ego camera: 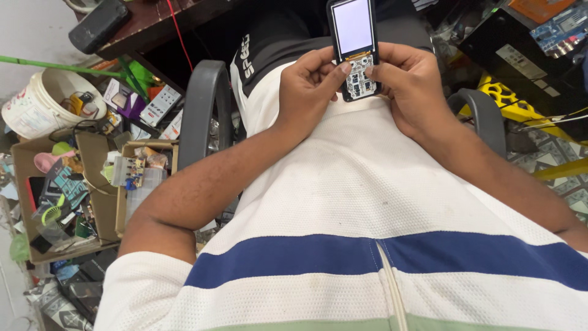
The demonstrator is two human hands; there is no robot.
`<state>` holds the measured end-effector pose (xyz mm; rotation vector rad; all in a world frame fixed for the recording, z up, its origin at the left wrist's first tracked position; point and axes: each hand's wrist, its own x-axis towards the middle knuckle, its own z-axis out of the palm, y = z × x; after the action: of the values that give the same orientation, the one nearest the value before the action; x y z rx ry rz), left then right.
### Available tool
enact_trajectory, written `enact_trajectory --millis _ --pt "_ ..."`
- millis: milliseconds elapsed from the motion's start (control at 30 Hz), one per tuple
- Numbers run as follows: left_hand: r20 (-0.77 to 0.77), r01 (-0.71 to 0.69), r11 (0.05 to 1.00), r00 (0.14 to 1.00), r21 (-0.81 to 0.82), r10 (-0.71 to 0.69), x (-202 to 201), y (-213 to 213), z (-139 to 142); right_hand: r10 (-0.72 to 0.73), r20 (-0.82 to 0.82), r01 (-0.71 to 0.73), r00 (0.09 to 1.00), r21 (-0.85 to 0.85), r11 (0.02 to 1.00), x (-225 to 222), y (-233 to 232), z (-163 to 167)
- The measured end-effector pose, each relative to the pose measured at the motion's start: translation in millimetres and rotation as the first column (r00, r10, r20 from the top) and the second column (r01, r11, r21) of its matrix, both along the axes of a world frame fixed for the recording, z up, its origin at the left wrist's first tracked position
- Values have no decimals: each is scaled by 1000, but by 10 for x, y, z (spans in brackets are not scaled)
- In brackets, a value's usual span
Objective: The person repairs a feature phone at a cluttered workbench. They open the phone housing, separate the display and mainboard, plug a cable into the board to test the screen, use tweezers on the board, and pry at the battery pack with a green-handled pry tool while holding the board against the bench.
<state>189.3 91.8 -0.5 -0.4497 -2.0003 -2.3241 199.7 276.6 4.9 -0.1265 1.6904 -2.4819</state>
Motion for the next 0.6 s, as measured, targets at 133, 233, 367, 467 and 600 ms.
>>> enact_trajectory --millis 133,233,367,467,600 --pt "-290 -118 971 956 -209 54 -3 -69 33 -10 -33 11 999 29 1000 23 -15 18" --pt "-593 -338 871 803 -356 69 -44 -200 109 -6 -94 14 996 81 997 51 -19 20" --pt "-830 -534 765 558 -359 0 -138 -345 238 -40 -223 86 974 201 976 89 -15 14" --pt "-921 -644 690 380 -331 -87 -138 -406 297 -25 -407 121 913 212 970 113 -7 8" --pt "-967 -700 668 177 -253 -181 -100 -466 323 -11 -462 96 887 160 982 141 13 17"
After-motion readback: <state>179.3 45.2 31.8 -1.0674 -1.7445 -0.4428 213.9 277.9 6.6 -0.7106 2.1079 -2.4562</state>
